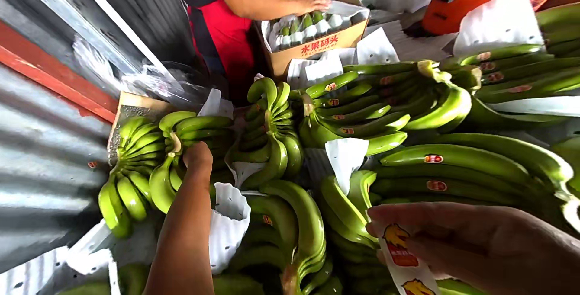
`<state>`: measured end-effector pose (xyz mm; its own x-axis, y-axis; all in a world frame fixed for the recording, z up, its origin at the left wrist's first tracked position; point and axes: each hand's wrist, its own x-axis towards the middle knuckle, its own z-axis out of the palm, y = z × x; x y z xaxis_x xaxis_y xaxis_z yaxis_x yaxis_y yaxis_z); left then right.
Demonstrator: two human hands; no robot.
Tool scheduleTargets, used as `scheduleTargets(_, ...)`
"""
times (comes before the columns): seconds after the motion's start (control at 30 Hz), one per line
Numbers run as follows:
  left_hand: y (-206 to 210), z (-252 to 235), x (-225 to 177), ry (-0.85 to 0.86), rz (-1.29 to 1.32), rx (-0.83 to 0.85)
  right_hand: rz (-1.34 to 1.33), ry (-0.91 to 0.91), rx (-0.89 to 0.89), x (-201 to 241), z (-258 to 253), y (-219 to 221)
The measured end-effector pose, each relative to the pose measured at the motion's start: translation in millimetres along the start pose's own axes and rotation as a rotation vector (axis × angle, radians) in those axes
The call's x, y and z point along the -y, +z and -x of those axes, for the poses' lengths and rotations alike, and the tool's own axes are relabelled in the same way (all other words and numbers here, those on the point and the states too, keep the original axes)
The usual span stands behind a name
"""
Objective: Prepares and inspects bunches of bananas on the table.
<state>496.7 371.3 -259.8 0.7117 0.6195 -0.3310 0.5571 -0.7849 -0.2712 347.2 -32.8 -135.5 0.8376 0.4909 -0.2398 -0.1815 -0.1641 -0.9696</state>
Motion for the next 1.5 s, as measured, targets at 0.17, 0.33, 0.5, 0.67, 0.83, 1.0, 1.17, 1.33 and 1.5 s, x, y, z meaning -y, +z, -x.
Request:
scheduleTargets(0.17, 9.6, -5.3, -10.3, 0.011, -0.191, -0.048, -0.067, 0.141, -0.229, -4.7, -10.9, 9.8)
scheduleTargets(0.33, -54.7, 77.8, -16.0, 0.663, 0.612, -0.243, -0.197, 0.214, -0.299, -16.0, -17.0, 14.2)
scheduleTargets(0.5, -47.1, 228.5, -26.1, 1.464, 0.865, -0.369, -0.175, 0.249, -0.242, -3.7, -12.5, 29.3)
scheduleTargets(0.67, -28.0, 255.2, -36.1, 1.454, 0.729, -0.634, -0.119, 0.075, -0.165, -11.8, 7.4, 42.2)
scheduleTargets(0.83, -18.4, 258.6, -32.7, 1.447, 0.716, -0.807, -0.138, 0.009, -0.13, -12.1, 18.4, 46.5)
scheduleTargets(1.0, 0.0, 249.2, -30.7, 1.547, 0.819, -0.937, -0.528, 0.154, -0.164, -4.5, 17.4, 47.3)
scheduleTargets(1.17, -46.8, 182.4, -11.9, 1.056, 1.027, -0.383, -0.441, 0.152, -0.474, -14.7, 10.6, 24.7)
scheduleTargets(1.33, -47.6, 4.5, 10.3, 0.384, 0.601, -0.18, -0.249, 0.145, -0.487, -18.3, 20.5, -12.0)
scheduleTargets(1.5, -12.6, -38.8, 3.2, 0.099, 0.319, -0.132, -0.241, 0.029, -0.38, -28.1, 22.9, -26.4)
